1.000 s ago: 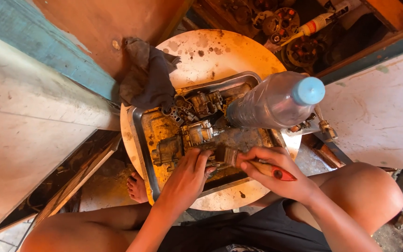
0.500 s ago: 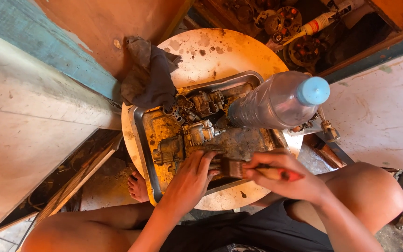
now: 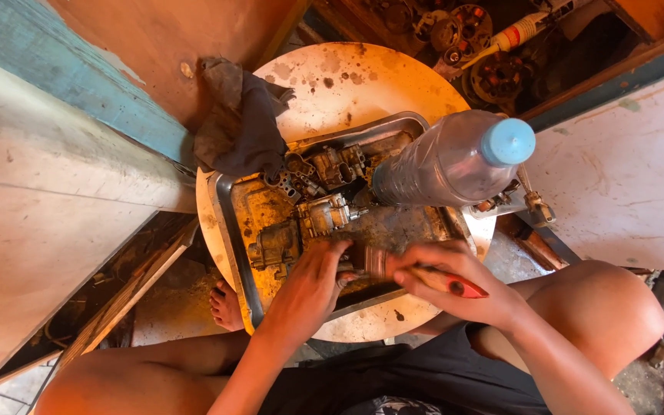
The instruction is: Cleaning disassembled carburetor components using a small brush and cleaning fluid in a workshop setting.
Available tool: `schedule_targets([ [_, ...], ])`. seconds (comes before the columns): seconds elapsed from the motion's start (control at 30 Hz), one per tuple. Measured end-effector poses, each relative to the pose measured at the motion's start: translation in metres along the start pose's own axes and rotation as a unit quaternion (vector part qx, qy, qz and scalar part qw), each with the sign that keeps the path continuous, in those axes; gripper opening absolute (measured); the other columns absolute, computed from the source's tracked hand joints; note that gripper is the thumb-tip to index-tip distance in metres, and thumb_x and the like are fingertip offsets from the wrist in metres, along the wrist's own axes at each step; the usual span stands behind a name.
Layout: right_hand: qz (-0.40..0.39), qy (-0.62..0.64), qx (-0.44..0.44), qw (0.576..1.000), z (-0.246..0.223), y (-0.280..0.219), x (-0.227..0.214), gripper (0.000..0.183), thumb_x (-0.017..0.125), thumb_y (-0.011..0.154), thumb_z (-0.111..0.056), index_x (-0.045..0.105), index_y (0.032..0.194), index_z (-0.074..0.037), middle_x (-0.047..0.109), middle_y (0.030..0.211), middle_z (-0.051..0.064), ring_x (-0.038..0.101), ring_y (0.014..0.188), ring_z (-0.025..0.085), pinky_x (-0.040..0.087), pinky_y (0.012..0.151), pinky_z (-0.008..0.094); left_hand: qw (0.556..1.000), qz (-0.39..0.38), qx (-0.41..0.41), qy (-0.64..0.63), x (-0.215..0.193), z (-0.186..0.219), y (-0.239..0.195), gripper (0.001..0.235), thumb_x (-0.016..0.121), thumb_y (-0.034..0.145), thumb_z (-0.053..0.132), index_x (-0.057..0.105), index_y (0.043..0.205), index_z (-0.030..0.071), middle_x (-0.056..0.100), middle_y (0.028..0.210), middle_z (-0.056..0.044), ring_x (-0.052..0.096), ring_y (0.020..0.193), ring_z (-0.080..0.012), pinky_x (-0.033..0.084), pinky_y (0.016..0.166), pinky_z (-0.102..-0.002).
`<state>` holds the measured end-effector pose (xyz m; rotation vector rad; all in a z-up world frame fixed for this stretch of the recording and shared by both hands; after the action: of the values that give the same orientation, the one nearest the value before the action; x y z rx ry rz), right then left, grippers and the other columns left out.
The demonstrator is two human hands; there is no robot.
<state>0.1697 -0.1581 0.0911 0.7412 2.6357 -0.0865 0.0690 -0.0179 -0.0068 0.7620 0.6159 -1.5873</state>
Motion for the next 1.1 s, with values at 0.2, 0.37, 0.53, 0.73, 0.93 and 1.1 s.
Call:
schedule_targets([
  [0.2,-0.002,-0.008,0.001,1.0,0.004,-0.002,-0.005,0.012,0.067,0.093,-0.013,0.074,0.1,-0.006,0.075,0.078,0.003,0.07,0.061,0.012,0.05,0.053,0.023,1.0,0.003,0.016,-0.008,0.006,0.003,-0.001,0.065,0.07,0.094,0.006,0.033,0.147,-0.001,0.056,0.123,-0.025,0.063,0.111,-0.0345,0.056,0.102,-0.051],
  [0.37,-0.05,0.001,-0.013,0.999,-0.016,0.006,-0.003,0.014,0.063,0.097,-0.018,0.071,0.099,-0.006,0.071,0.077,0.002,0.068,0.061,0.013,0.047,0.055,0.025,0.999,0.007,0.019,-0.034,-0.008,0.014,0.006,0.056,0.065,0.098,0.01,0.037,0.145,-0.003,0.057,0.119,-0.024,0.061,0.109,-0.0364,0.055,0.095,-0.05],
  [0.53,-0.031,-0.007,0.021,0.999,-0.014,0.003,-0.001,0.012,0.066,0.094,-0.015,0.075,0.095,-0.006,0.075,0.075,-0.001,0.07,0.062,0.01,0.05,0.057,0.024,0.998,0.009,0.042,-0.039,-0.008,0.019,0.001,0.052,0.062,0.102,0.019,0.04,0.143,-0.004,0.059,0.116,-0.024,0.061,0.104,-0.04,0.053,0.086,-0.051],
  [0.73,0.004,-0.024,-0.056,0.998,-0.022,-0.001,-0.005,0.014,0.061,0.099,-0.011,0.065,0.108,0.0,0.066,0.082,0.008,0.067,0.067,0.022,0.048,0.063,0.031,0.998,0.054,0.017,-0.02,0.002,0.0,-0.008,0.061,0.071,0.093,0.018,0.044,0.144,0.0,0.059,0.125,-0.022,0.06,0.113,-0.0393,0.047,0.097,-0.046],
  [0.93,-0.033,0.008,-0.068,0.997,-0.023,-0.006,0.003,0.018,0.059,0.101,-0.013,0.064,0.112,0.001,0.069,0.087,0.013,0.068,0.069,0.026,0.05,0.062,0.035,0.999,0.031,-0.024,-0.024,-0.006,0.001,-0.007,0.063,0.069,0.092,0.012,0.038,0.145,-0.003,0.056,0.131,-0.027,0.061,0.118,-0.0424,0.054,0.093,-0.049],
  [1.1,-0.017,0.02,-0.044,0.999,-0.013,-0.011,0.0,0.015,0.058,0.102,-0.014,0.065,0.109,-0.003,0.068,0.083,0.009,0.067,0.066,0.022,0.051,0.062,0.033,0.998,0.059,-0.003,0.034,0.0,0.003,-0.009,0.06,0.068,0.095,0.02,0.042,0.145,0.0,0.059,0.13,-0.023,0.061,0.115,-0.0421,0.052,0.093,-0.048],
])
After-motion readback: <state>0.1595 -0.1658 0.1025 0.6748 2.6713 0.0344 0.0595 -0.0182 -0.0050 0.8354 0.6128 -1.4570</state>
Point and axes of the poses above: each hand's wrist, its own y-axis towards the middle knuckle, its own x-axis out of the palm, z = x × y, the point moved 7 cm from there along y, towards the middle knuckle
